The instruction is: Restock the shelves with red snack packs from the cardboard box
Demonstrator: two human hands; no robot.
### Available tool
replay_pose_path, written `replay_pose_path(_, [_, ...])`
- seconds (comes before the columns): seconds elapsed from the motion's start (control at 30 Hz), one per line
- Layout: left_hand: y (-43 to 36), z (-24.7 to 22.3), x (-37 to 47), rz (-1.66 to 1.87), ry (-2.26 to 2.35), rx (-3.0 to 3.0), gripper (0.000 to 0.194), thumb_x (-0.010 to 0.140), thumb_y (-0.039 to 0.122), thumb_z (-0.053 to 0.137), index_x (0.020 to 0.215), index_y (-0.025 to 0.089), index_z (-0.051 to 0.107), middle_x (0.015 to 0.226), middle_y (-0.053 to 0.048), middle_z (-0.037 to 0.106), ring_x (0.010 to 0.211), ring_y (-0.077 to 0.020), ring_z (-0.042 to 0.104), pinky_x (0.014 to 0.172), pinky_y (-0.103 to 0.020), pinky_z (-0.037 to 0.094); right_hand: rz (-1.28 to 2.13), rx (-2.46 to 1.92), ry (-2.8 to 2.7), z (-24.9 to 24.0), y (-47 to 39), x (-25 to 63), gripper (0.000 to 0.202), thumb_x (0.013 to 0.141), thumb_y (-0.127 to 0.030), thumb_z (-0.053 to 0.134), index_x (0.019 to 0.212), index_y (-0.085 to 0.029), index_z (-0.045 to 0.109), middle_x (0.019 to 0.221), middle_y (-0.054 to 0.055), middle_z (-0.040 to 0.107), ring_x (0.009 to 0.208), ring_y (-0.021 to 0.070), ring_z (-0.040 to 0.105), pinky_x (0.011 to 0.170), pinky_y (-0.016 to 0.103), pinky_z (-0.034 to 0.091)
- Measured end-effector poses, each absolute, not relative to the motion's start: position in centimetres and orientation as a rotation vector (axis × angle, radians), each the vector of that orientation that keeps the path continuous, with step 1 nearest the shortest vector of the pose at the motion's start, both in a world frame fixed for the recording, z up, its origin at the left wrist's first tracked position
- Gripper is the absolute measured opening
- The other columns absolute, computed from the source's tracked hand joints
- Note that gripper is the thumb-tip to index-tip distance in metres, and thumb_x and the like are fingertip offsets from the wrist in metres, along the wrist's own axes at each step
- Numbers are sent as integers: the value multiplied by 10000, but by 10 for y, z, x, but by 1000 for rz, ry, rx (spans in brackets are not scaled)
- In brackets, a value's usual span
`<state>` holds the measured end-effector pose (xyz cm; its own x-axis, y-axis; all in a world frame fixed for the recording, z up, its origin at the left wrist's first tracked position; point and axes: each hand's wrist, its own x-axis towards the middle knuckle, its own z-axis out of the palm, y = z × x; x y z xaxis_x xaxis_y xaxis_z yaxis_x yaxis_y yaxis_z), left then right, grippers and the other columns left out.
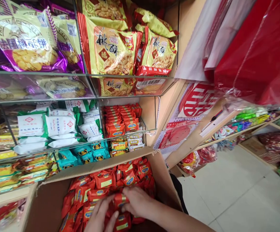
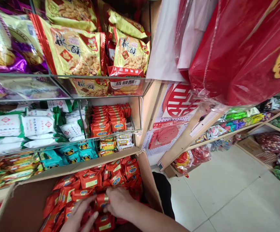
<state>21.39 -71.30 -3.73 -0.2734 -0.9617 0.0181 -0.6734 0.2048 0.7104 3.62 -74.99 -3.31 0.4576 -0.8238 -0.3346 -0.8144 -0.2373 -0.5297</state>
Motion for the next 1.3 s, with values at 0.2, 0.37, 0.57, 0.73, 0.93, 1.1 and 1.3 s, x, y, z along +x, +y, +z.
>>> replay_pose_path(0.2, [-730, 16, 193, -979, -1561, 1516, 309, 745, 424, 531, 950, 199, 583, 872, -37, 670, 823, -187, 623, 758, -296, 507, -575, -1606, 1103, 28, -749, 21, 439, 604, -468, 699, 925, -204, 557, 814, -5, 606, 736, 158, 560, 640, 241, 418])
replay_pose_path(0.37, [-735, 37, 172, -974, -1153, 1461, 301, 657, 443, 628, 808, 193, 553, 636, 23, 613, 564, -127, 556, 546, -223, 480, -1186, -1043, 1140, 32, -741, 45, 304, 785, -495, 492, 738, -198, 451, 650, -31, 464, 599, 111, 464, 575, 219, 398])
replay_pose_path(0.57, [-733, 40, 164, -821, -1029, 1524, 298, 742, 474, 525, 624, 200, 512, 550, 63, 466, 539, -83, 416, 534, -180, 386, -1348, -1029, 1321, 32, -742, 55, 329, 852, -471, 382, 663, -202, 397, 622, -22, 417, 598, 120, 422, 568, 230, 384])
replay_pose_path(0.73, [-732, 38, 168, -636, -1148, 1578, 357, 743, 506, 491, 544, 210, 465, 474, 69, 398, 470, -86, 367, 461, -196, 345, -1369, -1228, 1497, 31, -740, 53, 319, 874, -429, 342, 646, -206, 352, 599, -30, 406, 566, 112, 397, 542, 226, 347])
replay_pose_path(0.93, [-733, 40, 173, -593, -1190, 1541, 408, 731, 552, 472, 509, 210, 460, 456, 60, 412, 441, -82, 374, 431, -180, 357, -1418, -1403, 1527, 26, -735, 51, 267, 889, -354, 322, 666, -210, 350, 563, -39, 412, 514, 106, 402, 501, 221, 315])
replay_pose_path(1.1, [-732, 34, 175, -745, -1072, 1571, 437, 677, 624, 496, 538, 211, 463, 476, 56, 426, 462, -90, 389, 437, -182, 382, -1473, -1297, 1491, 21, -731, 53, 253, 885, -357, 318, 694, -205, 388, 584, -28, 438, 532, 109, 431, 511, 216, 340])
replay_pose_path(1.3, [-730, 35, 178, -811, -1106, 1596, 498, 599, 708, 494, 548, 216, 442, 495, 50, 427, 476, -104, 435, 449, -198, 416, -1385, -1314, 1217, 16, -731, 48, 216, 807, -407, 461, 802, -192, 440, 582, -44, 424, 505, 104, 403, 477, 216, 317])
